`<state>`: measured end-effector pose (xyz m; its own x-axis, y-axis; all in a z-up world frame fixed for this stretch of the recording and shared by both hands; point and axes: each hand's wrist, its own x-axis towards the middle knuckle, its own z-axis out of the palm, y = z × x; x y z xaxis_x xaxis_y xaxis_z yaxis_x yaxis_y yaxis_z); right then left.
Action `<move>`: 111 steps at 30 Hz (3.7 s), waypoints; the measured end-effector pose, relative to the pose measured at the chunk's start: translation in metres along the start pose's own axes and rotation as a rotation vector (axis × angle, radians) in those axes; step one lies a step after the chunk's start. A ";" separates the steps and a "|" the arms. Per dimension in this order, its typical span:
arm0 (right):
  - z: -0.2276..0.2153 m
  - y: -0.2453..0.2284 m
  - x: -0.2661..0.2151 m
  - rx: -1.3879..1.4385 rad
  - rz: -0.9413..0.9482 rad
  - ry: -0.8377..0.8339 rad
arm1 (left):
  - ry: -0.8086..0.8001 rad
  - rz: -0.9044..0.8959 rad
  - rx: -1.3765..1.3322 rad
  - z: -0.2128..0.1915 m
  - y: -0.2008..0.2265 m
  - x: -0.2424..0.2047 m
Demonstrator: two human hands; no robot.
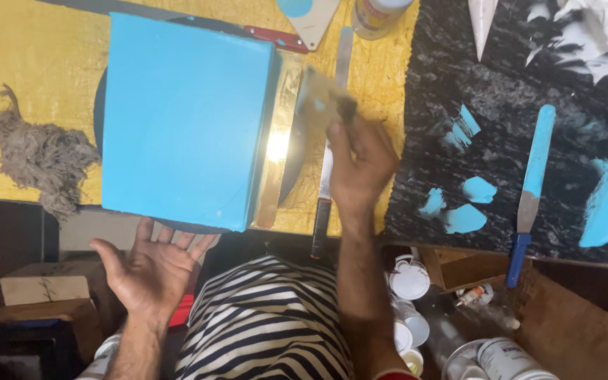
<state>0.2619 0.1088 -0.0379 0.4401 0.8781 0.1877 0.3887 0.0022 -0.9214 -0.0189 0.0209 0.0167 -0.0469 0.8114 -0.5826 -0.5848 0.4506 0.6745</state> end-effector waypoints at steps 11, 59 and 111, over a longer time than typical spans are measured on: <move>0.018 -0.029 0.020 -0.049 -0.106 0.001 | 0.006 -0.002 0.030 -0.007 0.001 0.004; -0.011 -0.032 -0.066 -0.122 -0.154 -0.012 | -0.053 0.004 -0.052 -0.007 -0.011 -0.003; -0.130 0.081 -0.017 -1.036 -0.394 -0.076 | -0.033 -0.028 -0.079 -0.010 -0.011 -0.002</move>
<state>0.3911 0.0323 -0.0716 0.1001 0.9311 0.3508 0.9945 -0.0823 -0.0654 -0.0203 0.0107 0.0058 -0.0038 0.8113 -0.5847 -0.6478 0.4434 0.6195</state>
